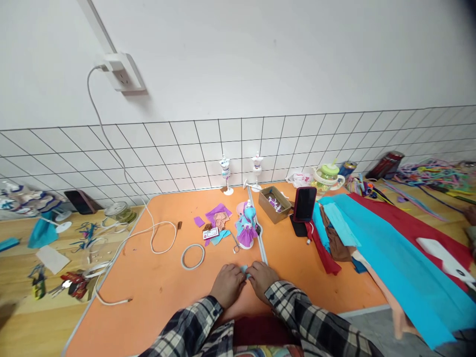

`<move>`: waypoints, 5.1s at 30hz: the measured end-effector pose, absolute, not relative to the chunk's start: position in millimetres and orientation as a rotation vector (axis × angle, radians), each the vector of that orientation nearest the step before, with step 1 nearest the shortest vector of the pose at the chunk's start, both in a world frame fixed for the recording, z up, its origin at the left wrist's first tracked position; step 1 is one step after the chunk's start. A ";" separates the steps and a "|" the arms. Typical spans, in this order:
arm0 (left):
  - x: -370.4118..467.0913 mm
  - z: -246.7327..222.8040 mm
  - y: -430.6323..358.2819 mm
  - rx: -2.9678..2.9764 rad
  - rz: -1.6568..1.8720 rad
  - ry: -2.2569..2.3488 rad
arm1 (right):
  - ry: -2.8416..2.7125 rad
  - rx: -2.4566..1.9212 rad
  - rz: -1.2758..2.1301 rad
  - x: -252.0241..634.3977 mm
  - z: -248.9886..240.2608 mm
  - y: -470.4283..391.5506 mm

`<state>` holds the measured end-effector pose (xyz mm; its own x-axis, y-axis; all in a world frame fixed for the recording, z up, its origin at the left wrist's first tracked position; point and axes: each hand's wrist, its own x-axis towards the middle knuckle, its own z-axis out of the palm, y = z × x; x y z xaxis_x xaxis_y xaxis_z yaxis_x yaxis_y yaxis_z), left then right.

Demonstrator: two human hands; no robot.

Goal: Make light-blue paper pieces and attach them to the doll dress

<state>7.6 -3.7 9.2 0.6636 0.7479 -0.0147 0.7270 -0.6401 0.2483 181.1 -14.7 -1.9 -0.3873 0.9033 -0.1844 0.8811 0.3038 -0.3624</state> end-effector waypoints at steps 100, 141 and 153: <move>20.0 8.7 -2.0 2.497 0.236 1.387 | -2.379 -1.909 0.685 181.7 4.3 -13.5; 9.6 37.2 -4.1 2.441 0.347 1.351 | -2.554 -1.767 0.606 179.9 23.9 -20.8; -1.1 35.6 0.4 2.153 0.490 1.353 | -2.283 -1.831 0.654 215.5 27.6 -10.1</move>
